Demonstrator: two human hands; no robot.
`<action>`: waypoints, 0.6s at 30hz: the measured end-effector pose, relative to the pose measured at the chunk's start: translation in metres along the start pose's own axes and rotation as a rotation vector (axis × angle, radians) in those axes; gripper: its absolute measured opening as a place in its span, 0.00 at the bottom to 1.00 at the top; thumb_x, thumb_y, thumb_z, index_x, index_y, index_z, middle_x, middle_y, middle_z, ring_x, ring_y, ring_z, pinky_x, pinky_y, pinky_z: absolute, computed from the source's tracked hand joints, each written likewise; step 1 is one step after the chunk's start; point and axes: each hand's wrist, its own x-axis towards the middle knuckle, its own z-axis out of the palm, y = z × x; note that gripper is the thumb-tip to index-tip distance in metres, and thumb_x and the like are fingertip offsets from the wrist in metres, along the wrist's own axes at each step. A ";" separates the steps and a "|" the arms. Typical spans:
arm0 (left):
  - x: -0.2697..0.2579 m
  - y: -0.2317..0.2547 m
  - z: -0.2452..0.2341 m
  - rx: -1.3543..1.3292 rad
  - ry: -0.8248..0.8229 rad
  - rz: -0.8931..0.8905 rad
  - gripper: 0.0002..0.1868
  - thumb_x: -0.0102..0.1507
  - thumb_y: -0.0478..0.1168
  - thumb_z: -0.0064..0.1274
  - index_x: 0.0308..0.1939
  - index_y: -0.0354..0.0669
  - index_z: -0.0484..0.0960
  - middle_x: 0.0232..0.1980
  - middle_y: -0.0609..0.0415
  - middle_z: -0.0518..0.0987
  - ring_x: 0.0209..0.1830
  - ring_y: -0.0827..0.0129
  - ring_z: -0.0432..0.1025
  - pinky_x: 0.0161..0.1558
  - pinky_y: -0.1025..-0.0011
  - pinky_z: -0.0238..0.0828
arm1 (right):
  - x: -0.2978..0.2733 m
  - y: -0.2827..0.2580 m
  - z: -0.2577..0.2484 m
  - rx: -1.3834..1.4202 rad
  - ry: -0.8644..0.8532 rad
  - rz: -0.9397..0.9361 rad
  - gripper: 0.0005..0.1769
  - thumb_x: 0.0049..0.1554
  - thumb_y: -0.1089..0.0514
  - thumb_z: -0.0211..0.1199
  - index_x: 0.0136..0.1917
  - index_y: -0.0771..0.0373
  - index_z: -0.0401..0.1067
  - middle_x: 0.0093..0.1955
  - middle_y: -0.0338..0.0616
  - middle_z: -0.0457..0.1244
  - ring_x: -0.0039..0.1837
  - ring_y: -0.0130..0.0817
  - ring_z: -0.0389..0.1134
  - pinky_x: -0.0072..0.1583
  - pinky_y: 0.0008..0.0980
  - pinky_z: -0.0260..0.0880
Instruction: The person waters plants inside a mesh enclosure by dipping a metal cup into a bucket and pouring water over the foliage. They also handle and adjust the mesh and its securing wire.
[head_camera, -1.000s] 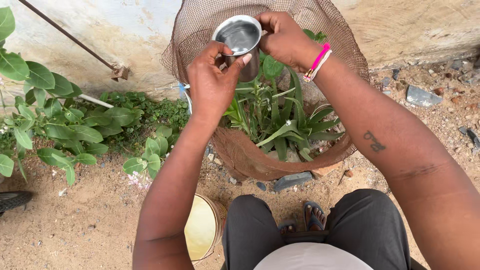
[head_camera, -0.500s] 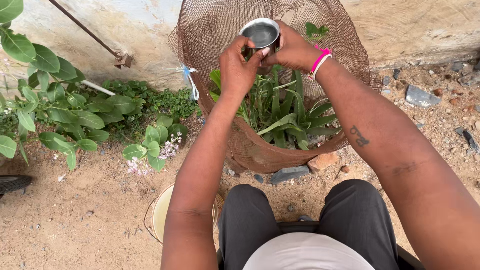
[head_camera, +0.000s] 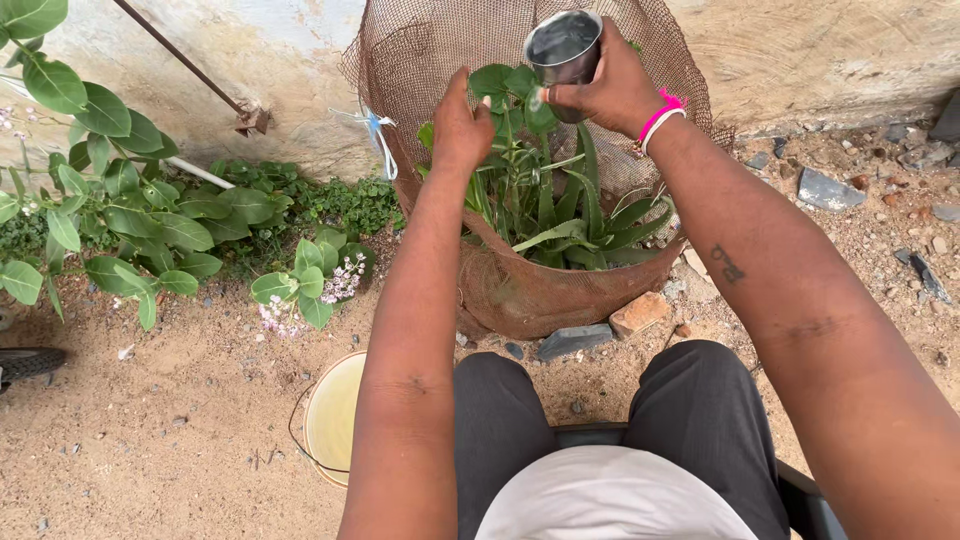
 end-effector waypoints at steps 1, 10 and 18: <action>0.001 -0.003 -0.003 0.049 0.031 0.013 0.33 0.65 0.32 0.54 0.75 0.41 0.63 0.66 0.40 0.77 0.62 0.51 0.76 0.66 0.59 0.71 | 0.000 0.000 -0.001 0.006 0.030 0.013 0.48 0.50 0.54 0.86 0.72 0.65 0.58 0.68 0.51 0.65 0.70 0.41 0.69 0.72 0.39 0.70; -0.028 0.018 -0.020 0.298 -0.123 0.008 0.27 0.65 0.33 0.53 0.69 0.46 0.71 0.59 0.41 0.80 0.57 0.49 0.77 0.60 0.53 0.73 | -0.005 -0.018 -0.004 -0.093 0.209 0.008 0.46 0.52 0.52 0.84 0.70 0.68 0.58 0.66 0.54 0.67 0.67 0.44 0.72 0.69 0.39 0.73; -0.039 0.028 -0.017 0.539 -0.362 0.025 0.21 0.65 0.39 0.54 0.63 0.49 0.74 0.56 0.43 0.80 0.57 0.50 0.76 0.57 0.50 0.74 | -0.006 -0.035 0.004 -0.293 0.181 0.097 0.46 0.47 0.46 0.85 0.66 0.68 0.63 0.59 0.55 0.69 0.61 0.47 0.74 0.62 0.42 0.74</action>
